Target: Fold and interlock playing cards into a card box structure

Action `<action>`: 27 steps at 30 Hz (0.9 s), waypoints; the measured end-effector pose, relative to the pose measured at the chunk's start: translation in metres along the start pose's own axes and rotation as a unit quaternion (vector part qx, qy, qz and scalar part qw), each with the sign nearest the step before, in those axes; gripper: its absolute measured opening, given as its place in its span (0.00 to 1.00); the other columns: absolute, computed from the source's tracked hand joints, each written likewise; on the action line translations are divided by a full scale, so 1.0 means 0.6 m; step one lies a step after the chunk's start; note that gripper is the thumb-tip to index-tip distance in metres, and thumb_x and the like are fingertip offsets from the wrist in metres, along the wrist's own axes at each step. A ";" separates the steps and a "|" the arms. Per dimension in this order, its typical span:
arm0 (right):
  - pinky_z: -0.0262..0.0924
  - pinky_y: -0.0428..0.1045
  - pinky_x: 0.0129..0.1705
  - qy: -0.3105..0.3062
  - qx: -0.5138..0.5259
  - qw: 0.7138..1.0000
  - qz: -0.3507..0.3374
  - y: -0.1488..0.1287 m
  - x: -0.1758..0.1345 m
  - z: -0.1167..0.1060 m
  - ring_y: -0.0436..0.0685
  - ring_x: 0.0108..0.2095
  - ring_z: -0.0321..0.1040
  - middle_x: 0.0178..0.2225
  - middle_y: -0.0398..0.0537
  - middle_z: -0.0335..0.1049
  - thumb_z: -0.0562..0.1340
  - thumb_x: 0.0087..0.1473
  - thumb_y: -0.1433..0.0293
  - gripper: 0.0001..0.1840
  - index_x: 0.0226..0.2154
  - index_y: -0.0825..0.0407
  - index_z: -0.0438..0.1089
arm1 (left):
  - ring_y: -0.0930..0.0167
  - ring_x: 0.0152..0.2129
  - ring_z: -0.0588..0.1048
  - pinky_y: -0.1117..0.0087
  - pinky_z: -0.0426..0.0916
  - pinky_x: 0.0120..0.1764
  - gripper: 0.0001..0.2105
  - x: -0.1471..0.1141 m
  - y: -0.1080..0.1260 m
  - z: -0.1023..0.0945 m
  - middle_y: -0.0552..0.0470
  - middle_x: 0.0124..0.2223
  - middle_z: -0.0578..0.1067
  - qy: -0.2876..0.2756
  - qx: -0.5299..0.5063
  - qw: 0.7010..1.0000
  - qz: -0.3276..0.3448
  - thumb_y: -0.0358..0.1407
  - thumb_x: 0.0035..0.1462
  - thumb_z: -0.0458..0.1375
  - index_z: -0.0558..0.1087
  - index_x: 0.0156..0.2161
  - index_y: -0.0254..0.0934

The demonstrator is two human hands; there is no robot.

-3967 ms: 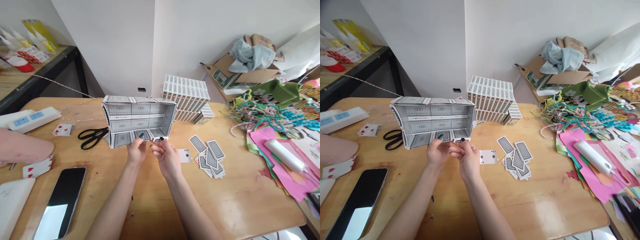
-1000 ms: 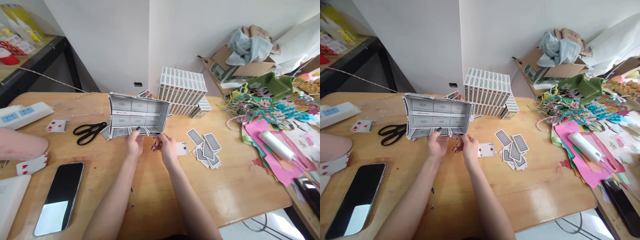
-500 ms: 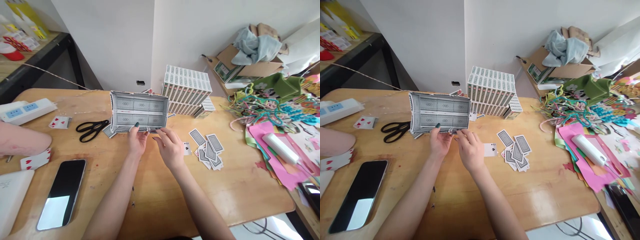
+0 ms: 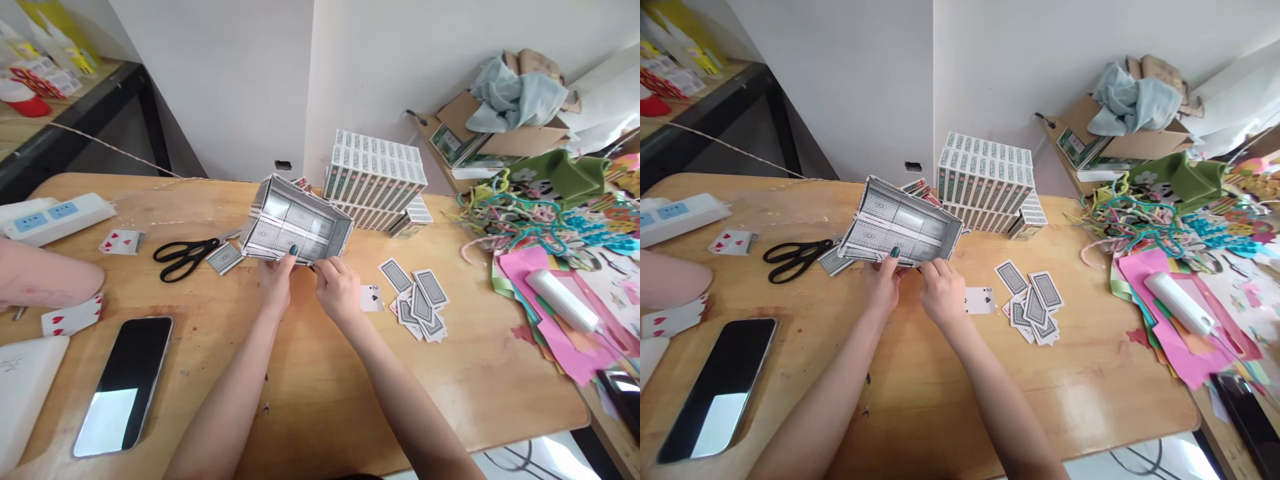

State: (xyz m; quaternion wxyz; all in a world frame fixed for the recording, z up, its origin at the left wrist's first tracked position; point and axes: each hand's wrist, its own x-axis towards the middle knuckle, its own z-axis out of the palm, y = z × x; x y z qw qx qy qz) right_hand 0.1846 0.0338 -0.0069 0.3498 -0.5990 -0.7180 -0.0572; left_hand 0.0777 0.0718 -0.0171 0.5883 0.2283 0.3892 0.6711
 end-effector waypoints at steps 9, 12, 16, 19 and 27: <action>0.55 0.48 0.32 -0.074 0.246 0.949 0.180 -0.004 0.019 -0.017 0.54 0.28 0.61 0.23 0.45 0.66 0.58 0.55 0.68 0.11 0.25 0.52 0.71 | 0.63 0.47 0.72 0.66 0.68 0.45 0.24 -0.002 -0.010 -0.016 0.44 0.47 0.74 -0.086 0.072 0.989 0.096 0.53 0.50 0.59 0.70 0.46 0.38; 0.54 0.45 0.28 -0.105 0.459 0.834 0.287 -0.006 0.034 -0.041 0.50 0.25 0.58 0.22 0.42 0.63 0.60 0.54 0.60 0.14 0.27 0.53 0.73 | 0.59 0.59 0.61 0.61 0.63 0.53 0.28 -0.002 0.002 -0.019 0.44 0.58 0.66 -0.170 0.039 0.980 0.097 0.55 0.53 0.55 0.66 0.54 0.42; 0.49 0.44 0.24 -0.125 0.550 0.752 0.341 -0.017 0.039 -0.059 0.47 0.21 0.51 0.19 0.38 0.58 0.61 0.53 0.56 0.17 0.30 0.54 0.73 | 0.59 0.62 0.56 0.60 0.60 0.57 0.33 0.002 0.015 -0.027 0.49 0.66 0.56 -0.268 0.052 0.961 0.055 0.44 0.50 0.62 0.58 0.61 0.48; 0.51 0.45 0.24 -0.150 0.590 0.718 0.338 -0.027 0.035 -0.063 0.47 0.21 0.54 0.23 0.40 0.64 0.61 0.53 0.56 0.17 0.36 0.53 0.72 | 0.59 0.58 0.62 0.58 0.61 0.55 0.34 0.003 0.017 -0.035 0.48 0.63 0.62 -0.282 0.086 0.955 0.020 0.39 0.51 0.61 0.54 0.63 0.48; 0.65 0.52 0.44 -0.138 0.615 0.728 0.269 -0.040 0.026 -0.065 0.55 0.40 0.71 0.39 0.47 0.73 0.63 0.51 0.67 0.15 0.43 0.49 0.66 | 0.60 0.56 0.64 0.61 0.63 0.52 0.33 0.002 0.014 -0.037 0.48 0.59 0.65 -0.242 0.130 0.960 0.059 0.39 0.52 0.61 0.57 0.62 0.46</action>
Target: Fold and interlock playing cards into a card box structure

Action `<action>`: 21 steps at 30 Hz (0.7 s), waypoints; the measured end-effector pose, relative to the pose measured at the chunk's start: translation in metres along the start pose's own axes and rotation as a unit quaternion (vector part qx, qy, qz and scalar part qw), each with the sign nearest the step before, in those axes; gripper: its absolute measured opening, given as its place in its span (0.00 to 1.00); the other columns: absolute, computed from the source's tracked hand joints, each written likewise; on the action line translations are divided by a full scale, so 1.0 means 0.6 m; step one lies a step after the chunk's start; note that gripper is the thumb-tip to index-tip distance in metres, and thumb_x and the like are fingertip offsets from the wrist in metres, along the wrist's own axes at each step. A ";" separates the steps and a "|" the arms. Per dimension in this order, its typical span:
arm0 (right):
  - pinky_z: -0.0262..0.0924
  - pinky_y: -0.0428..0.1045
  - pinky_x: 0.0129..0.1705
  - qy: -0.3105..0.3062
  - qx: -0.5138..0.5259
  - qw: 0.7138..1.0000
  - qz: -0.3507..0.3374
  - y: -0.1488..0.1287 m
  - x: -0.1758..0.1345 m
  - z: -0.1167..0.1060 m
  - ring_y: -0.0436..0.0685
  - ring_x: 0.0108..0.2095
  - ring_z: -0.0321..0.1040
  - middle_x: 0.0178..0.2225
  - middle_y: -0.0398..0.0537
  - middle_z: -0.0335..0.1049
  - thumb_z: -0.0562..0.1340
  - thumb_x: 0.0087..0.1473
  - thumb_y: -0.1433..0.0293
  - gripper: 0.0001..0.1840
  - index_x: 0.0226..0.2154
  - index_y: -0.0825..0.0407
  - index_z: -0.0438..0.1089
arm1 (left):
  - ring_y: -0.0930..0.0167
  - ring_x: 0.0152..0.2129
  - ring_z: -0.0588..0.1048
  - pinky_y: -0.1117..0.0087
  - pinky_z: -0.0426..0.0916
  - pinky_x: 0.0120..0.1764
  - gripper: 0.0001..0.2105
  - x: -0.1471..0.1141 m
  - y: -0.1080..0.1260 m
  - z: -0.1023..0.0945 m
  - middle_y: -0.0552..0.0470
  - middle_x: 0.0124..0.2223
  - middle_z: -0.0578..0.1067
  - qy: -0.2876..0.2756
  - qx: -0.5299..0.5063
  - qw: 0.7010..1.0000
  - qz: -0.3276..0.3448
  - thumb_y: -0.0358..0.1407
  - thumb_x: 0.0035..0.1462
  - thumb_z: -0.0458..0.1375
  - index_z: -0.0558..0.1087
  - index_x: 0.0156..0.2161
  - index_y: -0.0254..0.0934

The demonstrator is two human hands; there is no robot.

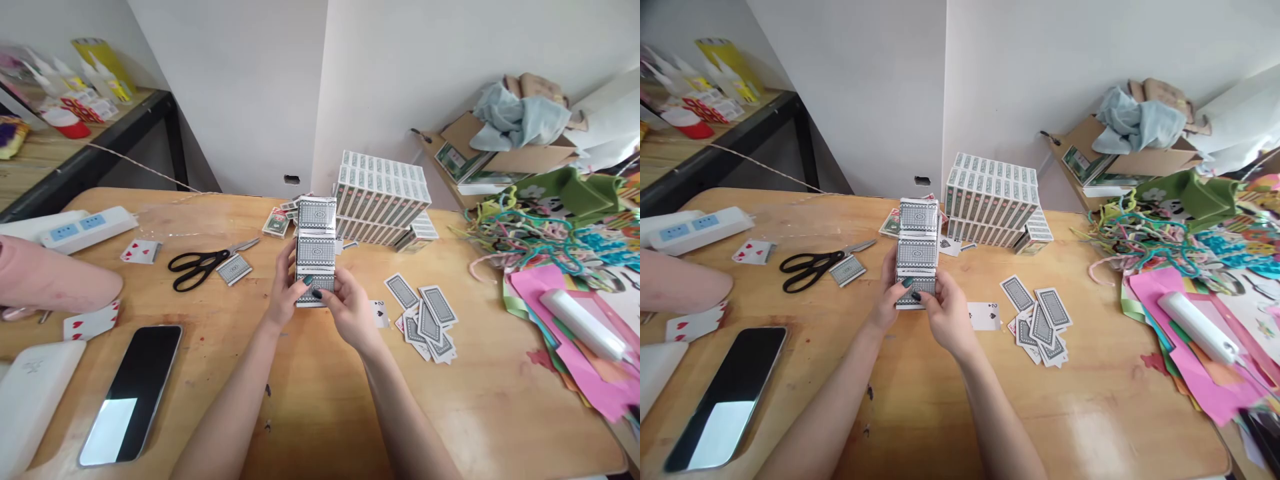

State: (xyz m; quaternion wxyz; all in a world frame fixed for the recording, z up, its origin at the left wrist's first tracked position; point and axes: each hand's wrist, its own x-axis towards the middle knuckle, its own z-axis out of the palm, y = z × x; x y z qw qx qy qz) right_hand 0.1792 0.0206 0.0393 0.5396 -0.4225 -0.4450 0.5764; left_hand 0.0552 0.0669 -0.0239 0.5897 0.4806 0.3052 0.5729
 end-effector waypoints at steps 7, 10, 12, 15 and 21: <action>0.67 0.51 0.44 -0.015 0.003 1.000 0.005 -0.005 -0.013 0.000 0.54 0.39 0.71 0.39 0.47 0.74 0.62 0.54 0.64 0.15 0.44 0.50 0.67 | 0.57 0.57 0.64 0.59 0.67 0.51 0.32 0.016 0.007 -0.020 0.51 0.60 0.66 0.060 -0.120 0.982 -0.131 0.54 0.48 0.61 0.65 0.57 0.46; 0.68 0.51 0.40 -0.059 0.039 0.996 0.046 -0.008 -0.024 -0.003 0.54 0.36 0.71 0.37 0.47 0.75 0.64 0.52 0.62 0.18 0.45 0.51 0.67 | 0.53 0.49 0.71 0.56 0.70 0.47 0.28 0.021 0.011 -0.038 0.46 0.46 0.77 0.061 -0.130 0.968 -0.205 0.57 0.42 0.62 0.74 0.43 0.38; 0.68 0.52 0.40 -0.096 0.028 0.992 0.071 -0.012 -0.030 -0.009 0.54 0.36 0.72 0.36 0.48 0.75 0.65 0.51 0.61 0.18 0.43 0.51 0.68 | 0.53 0.44 0.75 0.55 0.71 0.44 0.27 0.020 0.012 -0.048 0.45 0.40 0.79 0.054 -0.129 0.962 -0.234 0.58 0.42 0.62 0.75 0.37 0.36; 0.68 0.53 0.41 -0.079 -0.094 0.990 0.067 -0.026 -0.035 -0.021 0.54 0.36 0.72 0.38 0.49 0.74 0.64 0.52 0.62 0.18 0.45 0.51 0.68 | 0.56 0.41 0.77 0.56 0.72 0.43 0.23 0.016 0.013 -0.054 0.46 0.36 0.80 0.048 -0.123 0.953 -0.273 0.55 0.45 0.62 0.76 0.35 0.36; 0.69 0.56 0.43 0.096 -0.446 0.877 -0.150 -0.069 -0.039 -0.036 0.56 0.39 0.69 0.45 0.53 0.68 0.65 0.51 0.68 0.23 0.50 0.49 0.64 | 0.57 0.38 0.78 0.58 0.73 0.41 0.18 0.016 0.013 -0.043 0.45 0.33 0.81 0.027 -0.112 0.939 -0.323 0.50 0.49 0.62 0.77 0.34 0.35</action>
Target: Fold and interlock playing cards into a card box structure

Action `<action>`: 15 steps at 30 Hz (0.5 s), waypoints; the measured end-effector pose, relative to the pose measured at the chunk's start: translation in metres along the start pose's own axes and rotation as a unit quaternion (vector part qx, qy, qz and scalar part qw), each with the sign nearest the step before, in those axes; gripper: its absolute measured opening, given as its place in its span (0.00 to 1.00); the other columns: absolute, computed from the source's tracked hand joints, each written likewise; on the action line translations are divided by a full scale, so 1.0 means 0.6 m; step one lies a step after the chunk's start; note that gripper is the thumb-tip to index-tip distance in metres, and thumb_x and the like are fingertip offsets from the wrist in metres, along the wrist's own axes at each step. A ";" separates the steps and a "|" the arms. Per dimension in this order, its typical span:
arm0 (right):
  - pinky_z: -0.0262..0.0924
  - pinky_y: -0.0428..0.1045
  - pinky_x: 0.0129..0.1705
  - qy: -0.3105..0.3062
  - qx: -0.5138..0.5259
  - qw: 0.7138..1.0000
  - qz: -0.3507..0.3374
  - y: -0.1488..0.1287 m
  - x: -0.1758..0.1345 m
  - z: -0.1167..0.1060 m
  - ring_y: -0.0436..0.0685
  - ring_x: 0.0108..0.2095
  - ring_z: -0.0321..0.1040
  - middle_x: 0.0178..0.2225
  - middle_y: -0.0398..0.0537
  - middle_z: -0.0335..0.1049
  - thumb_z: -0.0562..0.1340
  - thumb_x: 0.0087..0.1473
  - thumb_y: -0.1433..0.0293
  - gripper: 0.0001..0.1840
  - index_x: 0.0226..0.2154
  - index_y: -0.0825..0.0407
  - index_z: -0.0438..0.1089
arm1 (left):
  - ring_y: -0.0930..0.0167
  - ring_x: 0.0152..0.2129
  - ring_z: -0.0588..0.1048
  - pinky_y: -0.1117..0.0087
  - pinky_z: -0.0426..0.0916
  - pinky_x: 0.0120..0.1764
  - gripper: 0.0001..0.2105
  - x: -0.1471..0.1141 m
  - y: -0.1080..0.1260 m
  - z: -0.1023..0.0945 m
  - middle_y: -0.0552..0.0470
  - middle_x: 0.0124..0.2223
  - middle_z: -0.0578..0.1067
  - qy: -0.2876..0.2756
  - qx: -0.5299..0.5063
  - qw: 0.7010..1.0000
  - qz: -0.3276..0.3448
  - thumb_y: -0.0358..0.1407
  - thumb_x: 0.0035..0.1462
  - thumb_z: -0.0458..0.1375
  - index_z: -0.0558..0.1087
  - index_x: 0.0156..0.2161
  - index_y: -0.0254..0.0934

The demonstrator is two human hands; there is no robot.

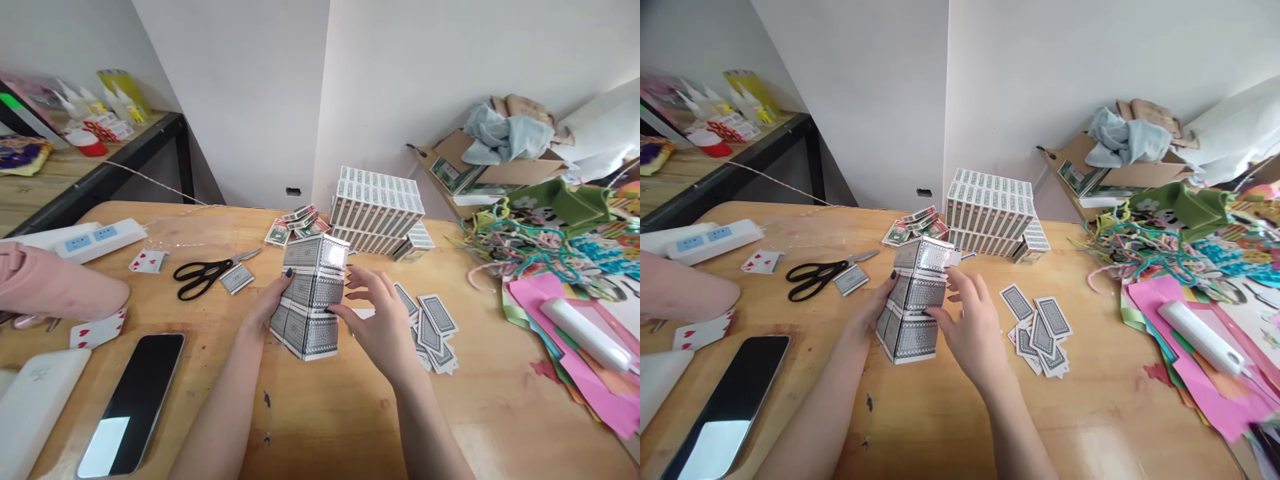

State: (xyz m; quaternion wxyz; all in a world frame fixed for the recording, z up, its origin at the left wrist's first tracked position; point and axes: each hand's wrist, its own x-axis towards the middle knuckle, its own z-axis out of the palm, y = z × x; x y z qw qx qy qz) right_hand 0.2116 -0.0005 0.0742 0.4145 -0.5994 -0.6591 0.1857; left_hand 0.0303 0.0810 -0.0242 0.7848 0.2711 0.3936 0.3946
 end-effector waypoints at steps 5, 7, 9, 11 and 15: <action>0.66 0.59 0.48 -0.085 -0.085 0.981 -0.151 -0.015 0.014 -0.019 0.60 0.46 0.64 0.45 0.52 0.68 0.62 0.54 0.72 0.16 0.47 0.50 0.66 | 0.56 0.41 0.78 0.58 0.73 0.42 0.18 -0.001 0.001 0.002 0.45 0.36 0.81 0.000 0.000 1.000 -0.005 0.51 0.49 0.62 0.77 0.35 0.37; 0.66 0.59 0.48 -0.100 -0.093 0.979 -0.151 -0.018 0.018 -0.022 0.60 0.46 0.64 0.45 0.52 0.68 0.62 0.53 0.74 0.18 0.48 0.50 0.66 | 0.56 0.42 0.77 0.58 0.73 0.43 0.18 -0.002 0.001 0.000 0.44 0.37 0.81 0.001 0.001 1.000 -0.006 0.50 0.48 0.62 0.77 0.35 0.36; 0.66 0.59 0.48 -0.108 -0.103 0.977 -0.151 -0.020 0.021 -0.023 0.60 0.46 0.63 0.46 0.53 0.67 0.62 0.52 0.75 0.19 0.49 0.50 0.65 | 0.56 0.42 0.77 0.58 0.73 0.43 0.17 -0.001 0.001 -0.004 0.43 0.38 0.81 0.002 0.003 1.000 -0.007 0.49 0.49 0.62 0.77 0.34 0.35; 0.66 0.59 0.48 -0.117 -0.115 0.974 -0.155 -0.021 0.024 -0.023 0.61 0.47 0.62 0.46 0.53 0.67 0.61 0.52 0.75 0.20 0.48 0.52 0.65 | 0.56 0.41 0.78 0.58 0.73 0.43 0.17 0.000 0.001 -0.007 0.43 0.37 0.81 0.005 0.007 1.000 -0.007 0.49 0.48 0.63 0.77 0.34 0.35; 0.65 0.59 0.47 -0.139 -0.142 0.965 -0.174 -0.022 0.030 -0.022 0.62 0.45 0.61 0.44 0.55 0.68 0.60 0.50 0.76 0.17 0.45 0.55 0.65 | 0.57 0.39 0.78 0.59 0.73 0.42 0.16 0.004 0.000 -0.013 0.44 0.34 0.81 0.012 0.014 1.000 -0.007 0.47 0.47 0.64 0.77 0.34 0.35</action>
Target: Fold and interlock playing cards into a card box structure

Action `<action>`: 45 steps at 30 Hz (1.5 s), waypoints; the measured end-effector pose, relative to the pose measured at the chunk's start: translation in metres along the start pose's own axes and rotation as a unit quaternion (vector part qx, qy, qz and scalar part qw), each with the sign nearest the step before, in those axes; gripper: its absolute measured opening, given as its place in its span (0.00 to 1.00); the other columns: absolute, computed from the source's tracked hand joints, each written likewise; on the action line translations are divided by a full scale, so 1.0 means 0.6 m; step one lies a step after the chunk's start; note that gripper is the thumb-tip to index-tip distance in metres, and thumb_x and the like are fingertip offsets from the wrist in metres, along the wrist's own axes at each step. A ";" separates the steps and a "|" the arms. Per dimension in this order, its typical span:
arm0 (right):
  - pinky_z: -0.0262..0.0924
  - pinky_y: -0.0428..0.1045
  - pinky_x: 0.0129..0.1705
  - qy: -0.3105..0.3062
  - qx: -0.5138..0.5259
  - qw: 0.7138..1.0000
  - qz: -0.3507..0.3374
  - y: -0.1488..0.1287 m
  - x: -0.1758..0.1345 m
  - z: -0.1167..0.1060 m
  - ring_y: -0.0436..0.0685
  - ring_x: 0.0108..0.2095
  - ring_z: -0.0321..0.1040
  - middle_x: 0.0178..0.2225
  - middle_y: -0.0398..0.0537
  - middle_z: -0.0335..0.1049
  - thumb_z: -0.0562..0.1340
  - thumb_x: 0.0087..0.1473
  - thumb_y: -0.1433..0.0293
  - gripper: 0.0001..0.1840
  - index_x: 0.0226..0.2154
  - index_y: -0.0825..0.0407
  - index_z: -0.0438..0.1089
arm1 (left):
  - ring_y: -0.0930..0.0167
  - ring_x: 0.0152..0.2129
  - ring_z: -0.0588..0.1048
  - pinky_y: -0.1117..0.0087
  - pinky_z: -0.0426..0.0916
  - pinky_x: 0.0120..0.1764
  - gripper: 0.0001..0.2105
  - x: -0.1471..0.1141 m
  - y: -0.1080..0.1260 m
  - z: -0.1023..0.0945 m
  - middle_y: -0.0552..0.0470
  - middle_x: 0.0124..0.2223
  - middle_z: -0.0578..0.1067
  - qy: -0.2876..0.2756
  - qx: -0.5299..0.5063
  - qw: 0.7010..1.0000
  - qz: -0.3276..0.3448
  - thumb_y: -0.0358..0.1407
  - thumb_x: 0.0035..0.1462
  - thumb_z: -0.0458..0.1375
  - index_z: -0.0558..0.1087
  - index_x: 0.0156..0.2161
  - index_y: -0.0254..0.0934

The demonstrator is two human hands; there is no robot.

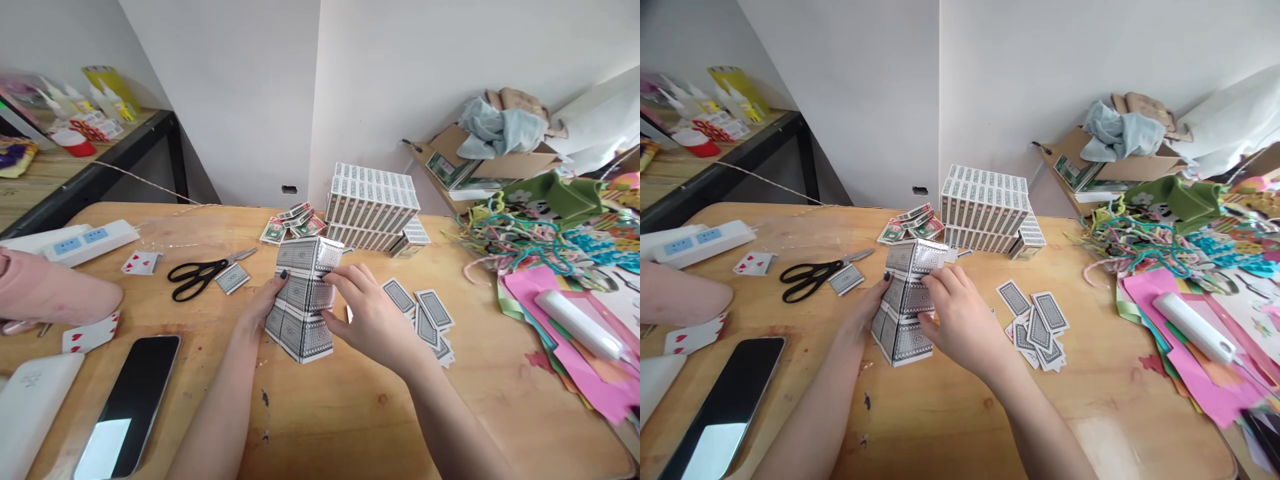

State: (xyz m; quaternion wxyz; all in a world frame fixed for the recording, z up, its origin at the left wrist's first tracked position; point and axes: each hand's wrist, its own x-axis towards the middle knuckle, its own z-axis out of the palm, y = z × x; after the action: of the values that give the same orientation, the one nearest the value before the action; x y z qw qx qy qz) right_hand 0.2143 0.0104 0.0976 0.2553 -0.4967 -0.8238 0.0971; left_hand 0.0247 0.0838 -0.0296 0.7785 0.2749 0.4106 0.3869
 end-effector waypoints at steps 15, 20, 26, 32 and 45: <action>0.64 0.56 0.40 0.004 -0.041 0.998 -0.039 0.001 0.003 0.004 0.61 0.39 0.64 0.39 0.55 0.70 0.58 0.49 0.75 0.10 0.38 0.55 0.67 | 0.57 0.41 0.78 0.59 0.72 0.43 0.15 -0.011 -0.002 0.006 0.44 0.36 0.81 -0.003 0.004 1.000 0.015 0.47 0.49 0.63 0.77 0.33 0.35; 0.63 0.57 0.40 0.021 -0.058 0.997 -0.052 0.004 0.003 0.004 0.61 0.38 0.65 0.37 0.54 0.72 0.60 0.49 0.73 0.10 0.37 0.55 0.67 | 0.57 0.40 0.78 0.58 0.73 0.43 0.15 -0.009 -0.003 0.005 0.47 0.33 0.81 -0.006 -0.009 1.000 0.011 0.48 0.47 0.64 0.77 0.32 0.37; 0.63 0.57 0.44 0.016 -0.014 0.999 -0.047 0.006 0.003 -0.004 0.61 0.43 0.63 0.43 0.53 0.71 0.60 0.51 0.72 0.16 0.44 0.54 0.66 | 0.57 0.36 0.79 0.57 0.74 0.42 0.20 -0.008 -0.002 0.008 0.49 0.28 0.79 -0.006 -0.032 0.999 -0.006 0.53 0.46 0.63 0.76 0.34 0.36; 0.64 0.58 0.41 0.017 -0.034 0.999 -0.031 0.011 0.005 0.004 0.61 0.41 0.64 0.41 0.54 0.71 0.59 0.49 0.73 0.14 0.42 0.55 0.66 | 0.58 0.37 0.79 0.59 0.74 0.41 0.18 -0.010 0.002 0.013 0.47 0.33 0.81 0.002 -0.043 0.999 -0.025 0.49 0.48 0.63 0.76 0.35 0.35; 0.64 0.57 0.43 0.021 -0.029 0.999 -0.035 0.012 0.003 -0.002 0.61 0.41 0.61 0.40 0.55 0.68 0.61 0.48 0.71 0.16 0.42 0.57 0.66 | 0.64 0.29 0.79 0.64 0.74 0.37 0.14 -0.014 0.002 0.014 0.47 0.30 0.80 0.004 -0.073 0.996 -0.051 0.43 0.58 0.56 0.76 0.37 0.32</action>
State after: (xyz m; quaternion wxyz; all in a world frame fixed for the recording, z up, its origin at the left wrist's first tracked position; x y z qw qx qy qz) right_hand 0.2196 0.0155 0.0962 0.2612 -0.4765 -0.8378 0.0537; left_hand 0.0287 0.0767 -0.0208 0.8136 0.1952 0.3975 0.3768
